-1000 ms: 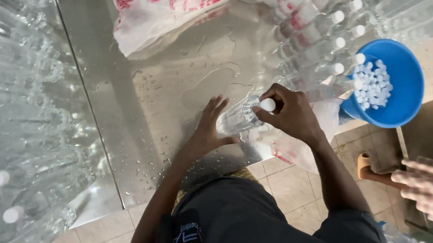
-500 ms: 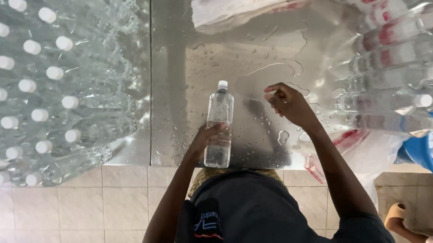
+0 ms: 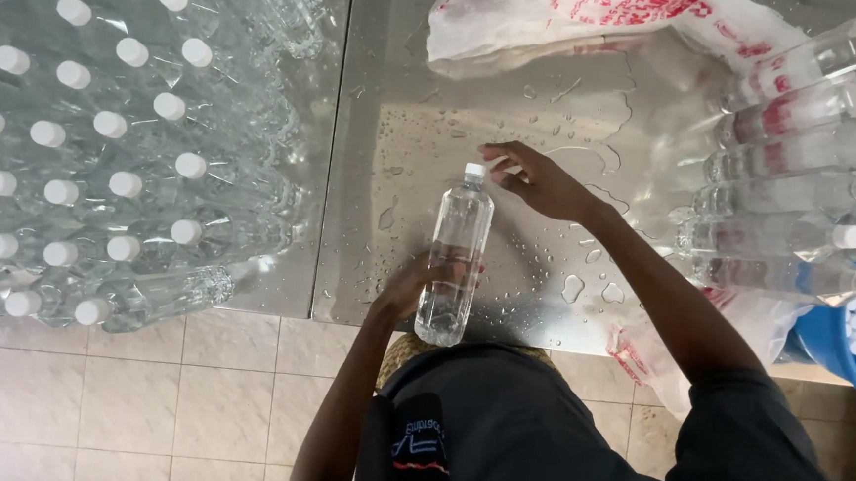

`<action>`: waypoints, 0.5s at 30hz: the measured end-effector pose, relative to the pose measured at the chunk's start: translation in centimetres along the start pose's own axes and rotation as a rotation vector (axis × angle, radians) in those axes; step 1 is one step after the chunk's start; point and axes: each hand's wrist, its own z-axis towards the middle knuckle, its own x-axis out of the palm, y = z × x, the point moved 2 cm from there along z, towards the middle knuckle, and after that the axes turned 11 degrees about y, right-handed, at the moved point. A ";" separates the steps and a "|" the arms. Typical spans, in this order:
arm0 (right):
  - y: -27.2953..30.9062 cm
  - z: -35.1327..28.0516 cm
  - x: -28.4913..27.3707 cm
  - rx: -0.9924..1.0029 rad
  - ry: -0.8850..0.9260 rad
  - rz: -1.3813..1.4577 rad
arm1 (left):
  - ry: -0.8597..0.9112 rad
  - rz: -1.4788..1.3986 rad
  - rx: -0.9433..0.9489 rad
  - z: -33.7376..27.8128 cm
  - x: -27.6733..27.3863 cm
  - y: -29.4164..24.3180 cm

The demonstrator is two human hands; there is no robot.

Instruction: Manually capping plastic water bottles and arranging them on a stainless steel production table

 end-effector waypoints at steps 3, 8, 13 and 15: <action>1.3 -0.4 -1.6 -0.125 0.210 0.113 | 0.087 0.111 0.085 0.2 -2.0 1.2; 5.6 -2.9 -3.3 0.020 0.358 -0.172 | 0.311 0.196 0.001 -0.9 -1.8 -0.7; 1.6 -4.1 -2.0 0.182 0.326 -0.634 | 0.291 0.083 -0.013 -1.9 1.5 -2.9; 1.0 -5.1 -2.0 0.185 0.294 -0.801 | 0.270 0.039 -0.038 -0.7 1.3 -0.9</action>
